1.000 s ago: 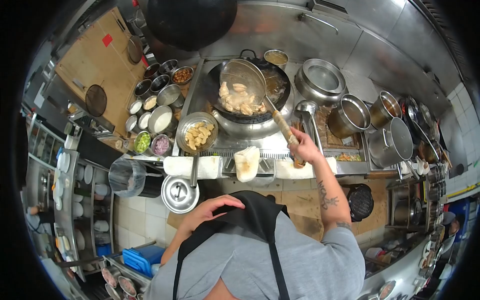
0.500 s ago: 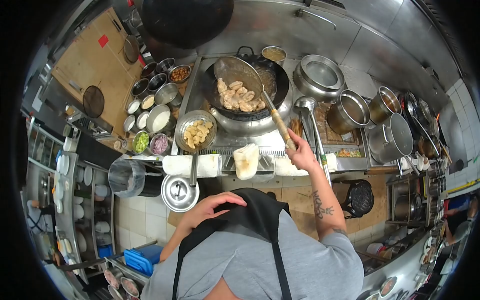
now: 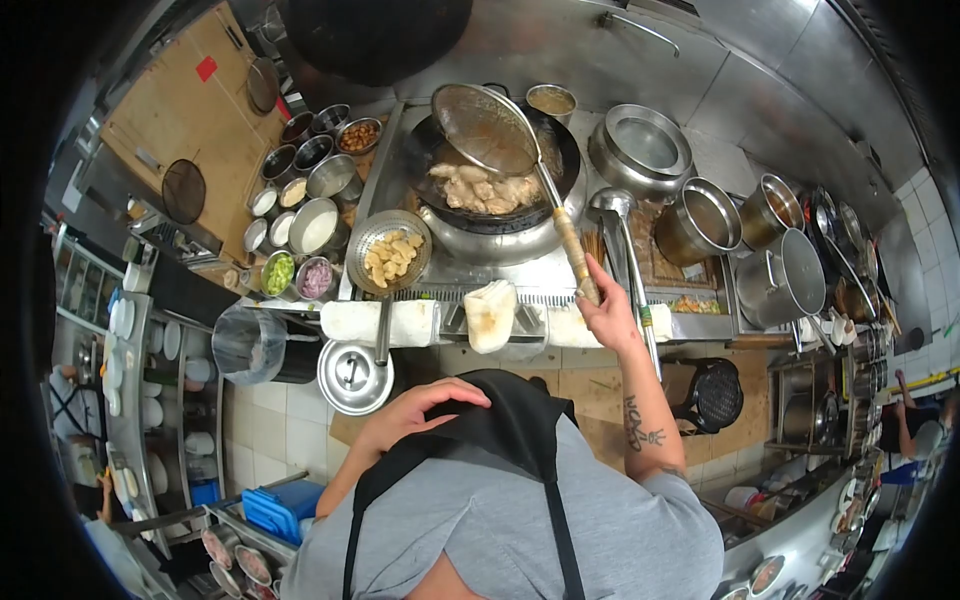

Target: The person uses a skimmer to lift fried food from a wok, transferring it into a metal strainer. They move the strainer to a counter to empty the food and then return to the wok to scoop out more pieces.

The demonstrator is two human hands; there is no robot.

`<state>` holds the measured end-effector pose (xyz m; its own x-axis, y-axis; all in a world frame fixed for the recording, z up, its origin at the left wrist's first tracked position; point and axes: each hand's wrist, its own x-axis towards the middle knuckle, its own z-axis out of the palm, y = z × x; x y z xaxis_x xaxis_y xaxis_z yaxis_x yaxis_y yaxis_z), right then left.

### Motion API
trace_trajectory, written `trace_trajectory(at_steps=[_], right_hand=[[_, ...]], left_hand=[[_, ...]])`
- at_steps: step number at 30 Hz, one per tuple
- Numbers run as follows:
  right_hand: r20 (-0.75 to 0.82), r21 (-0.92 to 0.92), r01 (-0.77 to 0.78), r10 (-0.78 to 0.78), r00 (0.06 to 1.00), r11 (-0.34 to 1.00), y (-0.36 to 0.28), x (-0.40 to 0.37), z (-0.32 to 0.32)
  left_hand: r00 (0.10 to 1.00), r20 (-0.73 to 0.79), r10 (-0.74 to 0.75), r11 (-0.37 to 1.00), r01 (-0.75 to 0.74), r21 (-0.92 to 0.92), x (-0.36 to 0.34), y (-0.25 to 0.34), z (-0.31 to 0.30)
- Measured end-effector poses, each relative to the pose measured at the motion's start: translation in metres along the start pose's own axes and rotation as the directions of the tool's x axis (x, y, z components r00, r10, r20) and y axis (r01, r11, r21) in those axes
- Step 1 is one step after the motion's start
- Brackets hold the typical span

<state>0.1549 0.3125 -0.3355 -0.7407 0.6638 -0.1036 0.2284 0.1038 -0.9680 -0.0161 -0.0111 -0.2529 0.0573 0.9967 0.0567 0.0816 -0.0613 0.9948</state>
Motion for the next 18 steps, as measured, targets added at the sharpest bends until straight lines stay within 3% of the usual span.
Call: trace_trajectory(at_steps=[2,4,7,10,12,13,15,17,18], right_hand=[[-0.015,0.058,-0.041,0.042,0.999,0.997,-0.007,0.002,-0.003],[-0.062,-0.023,0.088,-0.089,0.994,0.996,0.0,0.017,-0.017],[-0.137,-0.219,0.193,-0.226,0.965,0.957,-0.002,0.062,-0.048],[-0.232,-0.49,0.085,-0.223,0.947,0.868,-0.048,0.105,-0.063],[-0.235,-0.641,0.33,-0.586,0.775,0.693,-0.017,0.166,-0.076],[-0.247,-0.685,0.202,-0.483,0.84,0.7,-0.025,0.18,-0.074],[-0.272,-0.774,0.066,-0.424,0.864,0.63,-0.016,0.211,-0.07],[-0.341,-0.787,-0.098,-0.298,0.892,0.609,-0.014,0.235,-0.064],[-0.318,-0.787,-0.109,-0.249,0.915,0.607,-0.006,0.256,-0.069]], left_hand=[[1.0,0.0,-0.01,1.0,0.01,0.009,0.001,0.001,0.0],[1.0,-0.001,-0.025,0.999,0.025,0.028,0.003,0.003,0.001],[0.999,-0.035,-0.003,1.0,0.003,-0.007,0.001,-0.003,0.006],[0.998,-0.057,0.007,1.0,-0.005,0.03,0.003,-0.01,0.011],[0.996,-0.077,0.045,0.999,-0.045,0.001,0.003,-0.02,0.016],[0.995,-0.083,0.05,0.998,-0.053,-0.025,0.003,-0.027,0.018],[0.992,-0.095,0.081,0.995,-0.085,-0.043,0.002,-0.04,0.022],[0.991,-0.132,0.019,0.995,-0.032,-0.093,-0.001,-0.048,0.03],[0.988,-0.151,-0.011,0.993,-0.007,-0.12,0.0,-0.05,0.033]])
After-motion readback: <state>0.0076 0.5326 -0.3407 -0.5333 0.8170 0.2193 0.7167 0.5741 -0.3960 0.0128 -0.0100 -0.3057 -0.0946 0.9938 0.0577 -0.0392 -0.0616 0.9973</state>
